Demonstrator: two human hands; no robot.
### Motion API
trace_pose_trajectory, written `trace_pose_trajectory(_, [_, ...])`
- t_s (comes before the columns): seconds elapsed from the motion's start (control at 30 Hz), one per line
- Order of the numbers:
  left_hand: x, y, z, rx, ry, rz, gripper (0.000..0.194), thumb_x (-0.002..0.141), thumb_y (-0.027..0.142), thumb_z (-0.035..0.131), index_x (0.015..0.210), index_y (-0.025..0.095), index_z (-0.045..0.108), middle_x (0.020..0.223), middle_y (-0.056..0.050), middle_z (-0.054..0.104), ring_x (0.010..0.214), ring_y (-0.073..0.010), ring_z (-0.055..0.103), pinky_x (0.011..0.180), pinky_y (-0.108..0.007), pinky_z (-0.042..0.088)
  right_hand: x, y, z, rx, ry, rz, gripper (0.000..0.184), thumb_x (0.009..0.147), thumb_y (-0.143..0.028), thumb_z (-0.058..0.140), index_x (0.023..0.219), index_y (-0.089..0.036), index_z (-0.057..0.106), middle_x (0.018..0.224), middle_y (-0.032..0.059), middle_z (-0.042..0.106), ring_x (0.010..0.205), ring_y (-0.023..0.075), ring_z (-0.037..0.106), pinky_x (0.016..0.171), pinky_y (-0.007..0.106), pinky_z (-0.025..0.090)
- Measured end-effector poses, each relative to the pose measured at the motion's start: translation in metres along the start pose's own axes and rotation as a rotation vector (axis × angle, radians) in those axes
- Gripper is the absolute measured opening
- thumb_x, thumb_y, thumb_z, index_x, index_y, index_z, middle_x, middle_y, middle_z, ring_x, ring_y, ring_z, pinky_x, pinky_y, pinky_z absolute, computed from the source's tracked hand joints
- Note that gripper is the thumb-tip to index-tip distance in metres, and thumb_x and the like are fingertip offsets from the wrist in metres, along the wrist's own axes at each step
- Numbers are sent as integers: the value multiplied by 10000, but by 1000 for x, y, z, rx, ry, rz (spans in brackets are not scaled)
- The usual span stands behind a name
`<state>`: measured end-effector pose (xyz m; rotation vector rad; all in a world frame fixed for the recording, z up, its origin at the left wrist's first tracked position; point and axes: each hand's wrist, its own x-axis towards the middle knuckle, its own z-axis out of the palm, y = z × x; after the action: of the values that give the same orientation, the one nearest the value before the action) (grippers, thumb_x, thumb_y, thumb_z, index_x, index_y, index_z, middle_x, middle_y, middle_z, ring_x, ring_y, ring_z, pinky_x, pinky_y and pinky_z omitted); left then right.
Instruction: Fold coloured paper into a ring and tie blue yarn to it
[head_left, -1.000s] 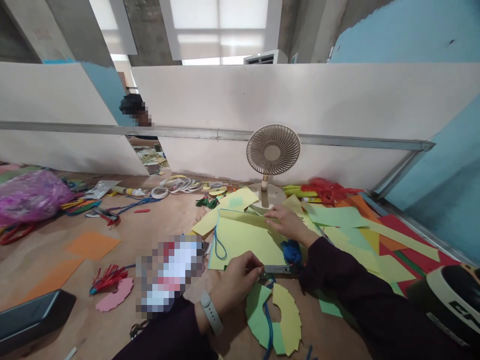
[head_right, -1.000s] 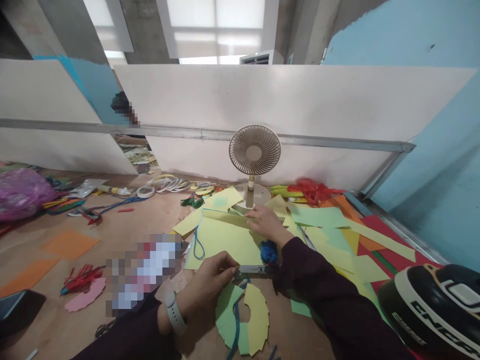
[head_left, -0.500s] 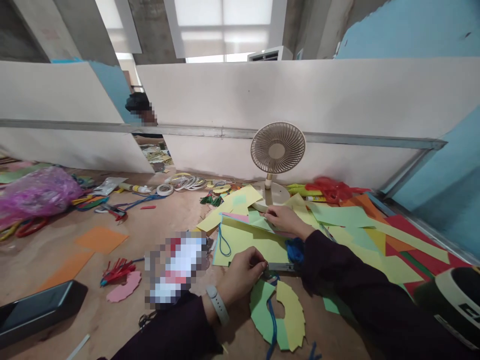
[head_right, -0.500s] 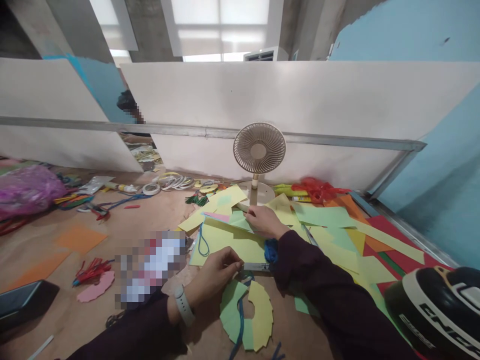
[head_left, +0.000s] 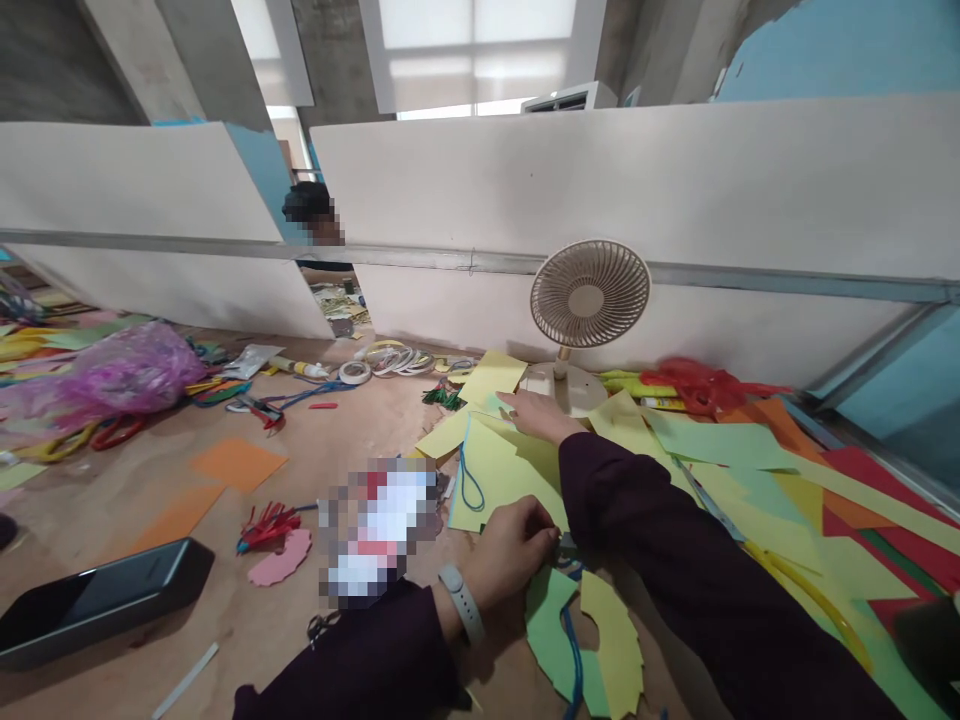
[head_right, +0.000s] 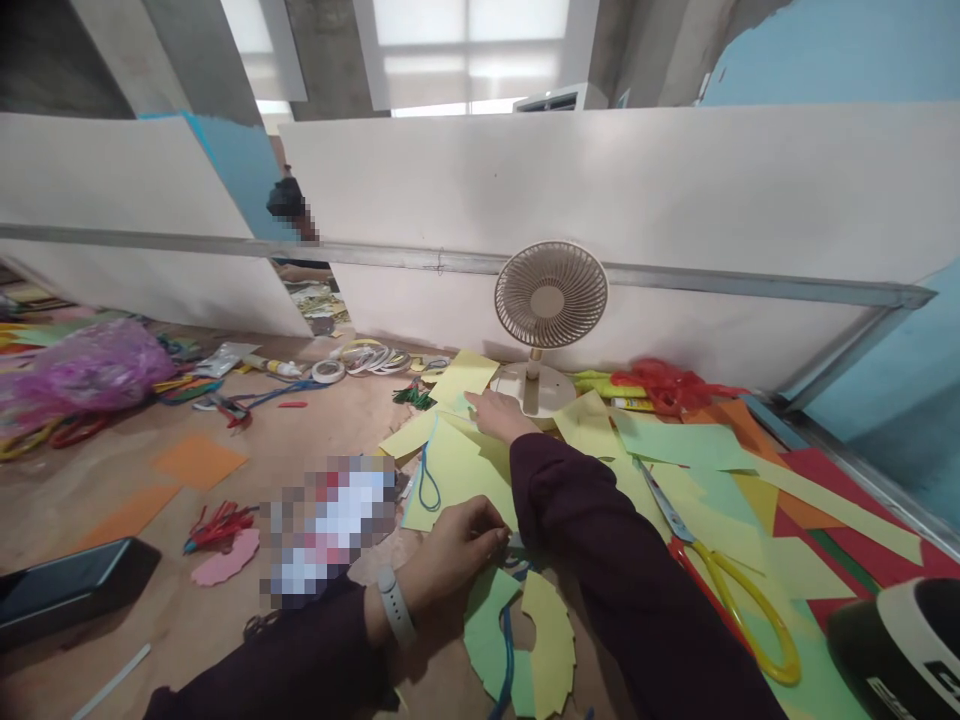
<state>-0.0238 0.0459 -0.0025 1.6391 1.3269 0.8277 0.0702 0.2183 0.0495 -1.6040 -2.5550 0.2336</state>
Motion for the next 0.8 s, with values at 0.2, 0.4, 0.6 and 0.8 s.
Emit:
trace_pose_trajectory(0.2, [0,-4,1,0,0,29,96,768,180,549,816,169,632,779,-28,669,752,-173,602,651,-254,429,22,-7,7,110,-19,184,331,928,-336,578,1210,-164,564,1217,96,587,1024,213,611,858,415,532])
trace_pose_trajectory(0.4, [2,-12,3,-18,2,45,98,777,189,555,835,171,632,796,-28,671,757,-175,602,655,-253,431,34,-19,21,262,-71,80,311,937,-340,562,1200,-176,571,1215,85,590,1014,209,613,854,412,535])
trace_pose_trajectory(0.6, [1,-3,0,-24,-9,47,107,741,119,541,805,156,619,779,-32,654,739,-171,588,659,-255,422,29,-36,37,276,-81,-97,322,933,-339,568,1209,-173,565,1220,86,587,1023,214,611,858,420,533])
trace_pose_trajectory(0.8, [1,-7,2,-22,15,49,72,752,151,556,796,162,612,747,-26,645,707,-167,574,629,-253,410,17,-27,36,195,-67,-196,307,938,-334,560,1206,-184,570,1237,89,581,1037,210,605,876,423,526])
